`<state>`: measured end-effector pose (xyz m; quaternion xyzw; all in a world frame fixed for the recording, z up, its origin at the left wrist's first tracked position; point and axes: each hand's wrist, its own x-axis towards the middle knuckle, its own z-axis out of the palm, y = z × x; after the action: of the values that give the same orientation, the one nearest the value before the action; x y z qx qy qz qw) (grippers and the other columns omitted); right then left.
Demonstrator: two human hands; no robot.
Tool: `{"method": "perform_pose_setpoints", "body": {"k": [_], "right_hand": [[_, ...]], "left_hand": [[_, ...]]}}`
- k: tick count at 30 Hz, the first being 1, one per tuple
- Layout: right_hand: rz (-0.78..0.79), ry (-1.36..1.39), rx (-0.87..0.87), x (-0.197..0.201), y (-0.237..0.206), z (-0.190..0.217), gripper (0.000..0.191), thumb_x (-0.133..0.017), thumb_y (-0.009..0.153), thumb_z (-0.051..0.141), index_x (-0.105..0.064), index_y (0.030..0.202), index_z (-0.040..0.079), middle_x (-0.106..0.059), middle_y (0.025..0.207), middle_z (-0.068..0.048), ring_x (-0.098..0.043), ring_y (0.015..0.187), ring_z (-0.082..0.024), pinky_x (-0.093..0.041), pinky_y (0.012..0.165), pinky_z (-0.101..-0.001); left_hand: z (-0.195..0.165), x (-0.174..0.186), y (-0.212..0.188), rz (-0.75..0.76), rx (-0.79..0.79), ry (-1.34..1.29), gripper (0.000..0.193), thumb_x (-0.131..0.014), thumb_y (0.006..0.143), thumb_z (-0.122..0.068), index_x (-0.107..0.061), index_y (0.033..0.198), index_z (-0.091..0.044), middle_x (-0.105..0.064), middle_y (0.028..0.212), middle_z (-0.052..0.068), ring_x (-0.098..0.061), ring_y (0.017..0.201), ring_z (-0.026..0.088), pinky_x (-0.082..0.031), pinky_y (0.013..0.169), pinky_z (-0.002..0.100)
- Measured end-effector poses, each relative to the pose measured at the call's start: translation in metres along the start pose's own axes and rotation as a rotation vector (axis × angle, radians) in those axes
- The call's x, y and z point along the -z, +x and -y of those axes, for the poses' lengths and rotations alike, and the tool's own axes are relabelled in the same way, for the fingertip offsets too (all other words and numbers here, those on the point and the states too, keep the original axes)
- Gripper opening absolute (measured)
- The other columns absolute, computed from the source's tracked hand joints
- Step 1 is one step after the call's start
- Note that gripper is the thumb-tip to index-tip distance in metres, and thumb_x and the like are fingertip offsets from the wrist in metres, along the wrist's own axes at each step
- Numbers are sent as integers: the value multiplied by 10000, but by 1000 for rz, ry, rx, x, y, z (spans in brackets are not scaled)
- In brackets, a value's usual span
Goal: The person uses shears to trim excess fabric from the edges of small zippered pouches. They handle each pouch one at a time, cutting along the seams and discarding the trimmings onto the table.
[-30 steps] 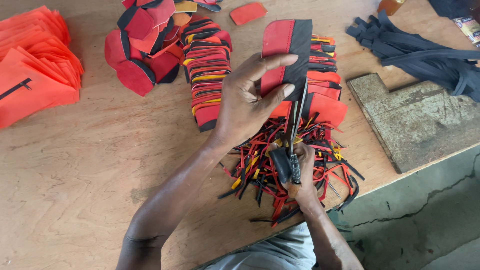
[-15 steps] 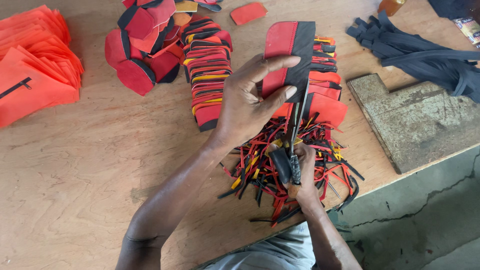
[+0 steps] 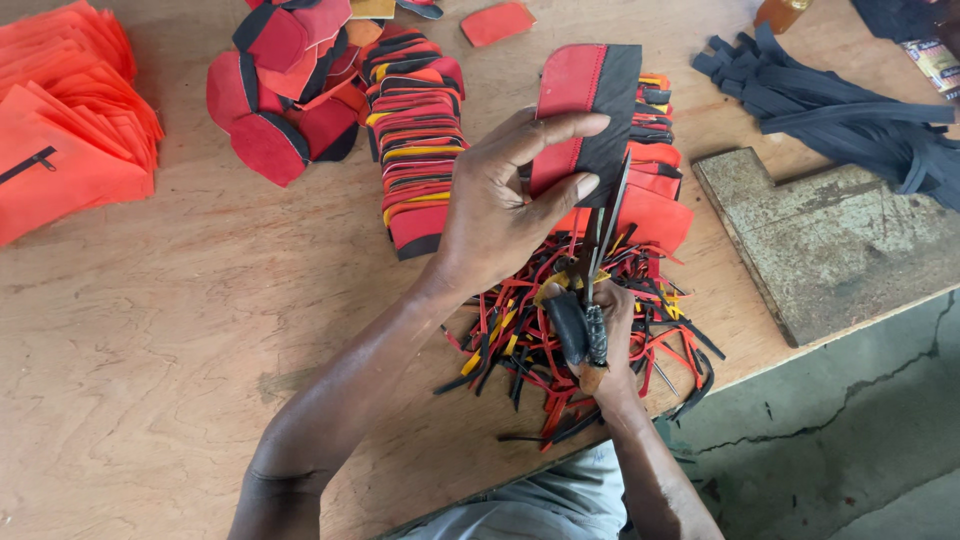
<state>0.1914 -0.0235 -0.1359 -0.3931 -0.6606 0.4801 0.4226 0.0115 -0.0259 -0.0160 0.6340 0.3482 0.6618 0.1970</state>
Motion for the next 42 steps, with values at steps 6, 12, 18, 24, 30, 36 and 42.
{"method": "perform_pose_setpoints", "body": {"k": [6,12,18,24,30,36,42], "right_hand": [[-119,-9,547,-4,-5,-38,420,-742,975,91,-400,1182,-40,-639,992,-43,-653,866,-80,-505,797,-232],[-22,-33,285,2,-5,-27,165,-763,954,62,-633,888,-14,-695,766,-51,-606,640,-85,-454,573,-236],[0,46,176,0,-6,-3,155,-755,925,115,-656,874,7,-655,675,2,-591,531,-24,-427,451,-192],[16,92,-5,-3,-4,4,185,-749,934,149,-687,832,7,-674,639,10,-614,509,-29,-450,436,-195],[1,-81,148,1,4,14,181,-776,919,137,-692,824,8,-678,644,-6,-616,561,-31,-430,474,-200],[46,-81,135,8,10,24,239,-752,974,147,-687,804,-7,-650,645,-7,-550,578,-41,-405,511,-212],[-5,-16,313,11,9,-7,246,-799,792,75,-650,965,-16,-703,828,-20,-670,729,-64,-501,629,-199]], "left_hand": [[-1,1,-1,4,1,28,477,-788,958,94,-642,1379,-79,-670,1232,50,-673,1147,93,-606,962,222],[0,1,-1,3,10,3,469,-781,964,95,-639,1375,-79,-661,1336,61,-674,1192,111,-626,1046,253],[3,3,-2,5,-23,25,486,-788,957,101,-637,1380,-83,-662,1287,56,-676,1201,118,-620,1023,235],[2,4,-2,2,14,83,497,-814,941,82,-654,1379,-89,-690,1209,56,-688,1152,124,-583,995,251],[-6,2,-5,15,-2,88,493,-805,930,76,-648,1365,-95,-682,1322,67,-679,1219,152,-578,1093,288],[-13,-2,-6,28,-35,85,514,-808,917,78,-641,1371,-96,-687,1290,79,-678,1233,169,-559,1077,283],[-15,-5,-7,29,-30,64,522,-811,915,79,-638,1379,-86,-684,1284,81,-673,1222,164,-551,1070,283]]}}
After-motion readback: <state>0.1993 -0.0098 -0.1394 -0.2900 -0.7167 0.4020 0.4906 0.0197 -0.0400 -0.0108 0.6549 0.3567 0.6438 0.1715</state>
